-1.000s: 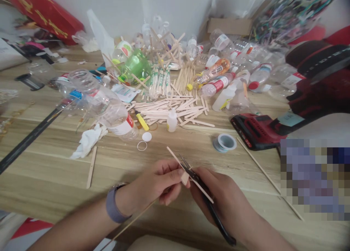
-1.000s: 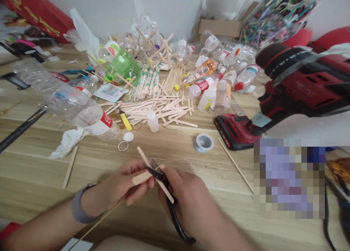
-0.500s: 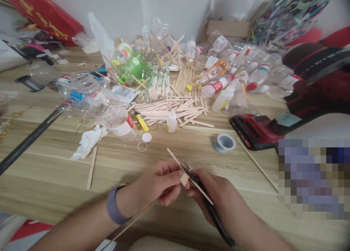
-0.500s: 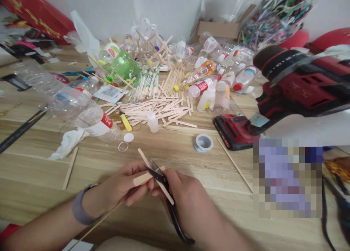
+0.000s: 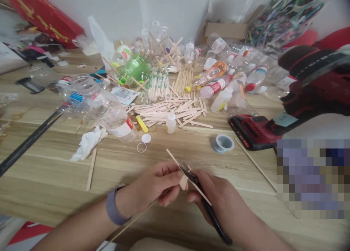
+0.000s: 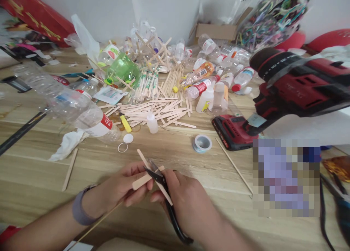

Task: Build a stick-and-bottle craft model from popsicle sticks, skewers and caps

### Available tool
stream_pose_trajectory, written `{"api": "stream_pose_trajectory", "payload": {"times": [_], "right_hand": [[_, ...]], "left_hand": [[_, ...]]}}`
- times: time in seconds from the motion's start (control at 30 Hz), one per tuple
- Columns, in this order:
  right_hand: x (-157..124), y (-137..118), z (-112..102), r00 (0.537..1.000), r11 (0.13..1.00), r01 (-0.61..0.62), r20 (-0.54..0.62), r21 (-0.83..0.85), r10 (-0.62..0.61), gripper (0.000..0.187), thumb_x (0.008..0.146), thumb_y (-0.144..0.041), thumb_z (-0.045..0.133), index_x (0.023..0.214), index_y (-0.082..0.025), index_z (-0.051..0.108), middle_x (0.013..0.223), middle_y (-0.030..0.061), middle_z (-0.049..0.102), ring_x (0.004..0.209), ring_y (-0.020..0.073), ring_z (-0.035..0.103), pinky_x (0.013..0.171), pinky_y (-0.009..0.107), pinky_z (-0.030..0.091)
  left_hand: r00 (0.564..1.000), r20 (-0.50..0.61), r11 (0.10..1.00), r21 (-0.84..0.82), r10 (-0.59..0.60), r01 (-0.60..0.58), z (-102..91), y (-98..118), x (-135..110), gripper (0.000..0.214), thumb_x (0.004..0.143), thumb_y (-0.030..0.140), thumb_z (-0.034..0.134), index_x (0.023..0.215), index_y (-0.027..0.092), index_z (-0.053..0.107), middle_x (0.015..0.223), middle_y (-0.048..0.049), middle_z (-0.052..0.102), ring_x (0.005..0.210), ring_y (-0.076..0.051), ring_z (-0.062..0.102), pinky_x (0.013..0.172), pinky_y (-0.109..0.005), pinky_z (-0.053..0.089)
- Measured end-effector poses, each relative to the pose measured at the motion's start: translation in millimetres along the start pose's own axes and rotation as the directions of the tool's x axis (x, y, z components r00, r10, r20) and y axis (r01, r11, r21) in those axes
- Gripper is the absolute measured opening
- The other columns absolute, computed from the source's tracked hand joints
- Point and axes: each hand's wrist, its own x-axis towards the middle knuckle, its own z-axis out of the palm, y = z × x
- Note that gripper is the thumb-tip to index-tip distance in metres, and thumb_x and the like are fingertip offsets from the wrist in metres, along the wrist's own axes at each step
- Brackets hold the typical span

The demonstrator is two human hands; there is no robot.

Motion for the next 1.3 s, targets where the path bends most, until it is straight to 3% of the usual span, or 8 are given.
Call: {"api": "stream_pose_trajectory", "payload": {"times": [0.17,0.57,0.83,1.13,1.3], "right_hand": [[0.6,-0.5,-0.4,1.0,1.0,0.003,-0.004,0.012,-0.003,0.01,0.097,-0.027,0.045,0.092,-0.019,0.048,0.071,0.0026,0.063,0.057,0.0159,0.061,0.051,0.023,0.04],[0.8,-0.6,0.1,1.0,1.0,-0.013,0.003,-0.014,0.013,0.007,0.094,-0.02,0.044,0.089,-0.019,0.048,0.07,0.0029,0.062,0.054,0.0144,0.058,0.05,0.023,0.038],[2.0,-2.1,-1.1,1.0,1.0,0.011,-0.022,-0.021,-0.011,0.008,0.092,-0.017,0.042,0.086,-0.02,0.044,0.067,0.0009,0.059,0.052,0.0134,0.056,0.049,0.022,0.037],[2.5,-3.7,-0.5,1.0,1.0,0.002,-0.011,-0.027,-0.002,0.011,0.089,-0.013,0.041,0.082,-0.021,0.041,0.064,-0.0005,0.057,0.05,0.0134,0.054,0.048,0.022,0.036],[0.7,-2.4,0.6,1.0,1.0,0.006,-0.016,-0.02,-0.006,0.008,0.089,-0.015,0.042,0.085,-0.021,0.043,0.066,0.0006,0.059,0.052,0.0143,0.056,0.049,0.022,0.037]], "left_hand": [[1.0,0.009,1.0,-0.003,-0.023,0.023,-1.9,-1.5,1.0,0.042,0.079,0.058,0.062,0.076,0.017,0.053,0.041,0.0093,0.043,0.032,-0.004,0.026,0.037,-0.022,0.016],[1.0,0.006,1.0,-0.009,-0.017,0.017,0.5,0.0,-0.5,0.034,0.086,0.049,0.057,0.076,0.017,0.053,0.041,0.0094,0.041,0.032,-0.005,0.025,0.037,-0.022,0.014],[0.999,0.033,1.0,0.0,-0.005,0.005,-0.7,-1.0,0.2,0.036,0.087,0.051,0.056,0.075,0.017,0.052,0.042,0.009,0.043,0.032,-0.004,0.027,0.037,-0.021,0.015],[0.999,-0.021,0.999,0.015,-0.042,0.042,3.8,3.4,-1.2,0.038,0.083,0.053,0.059,0.073,0.017,0.05,0.041,0.0099,0.04,0.034,-0.005,0.026,0.038,-0.022,0.016],[0.999,0.015,0.999,0.004,-0.033,0.033,2.7,2.2,-1.7,0.037,0.085,0.052,0.058,0.075,0.017,0.051,0.043,0.0093,0.042,0.033,-0.004,0.027,0.038,-0.022,0.015]]}}
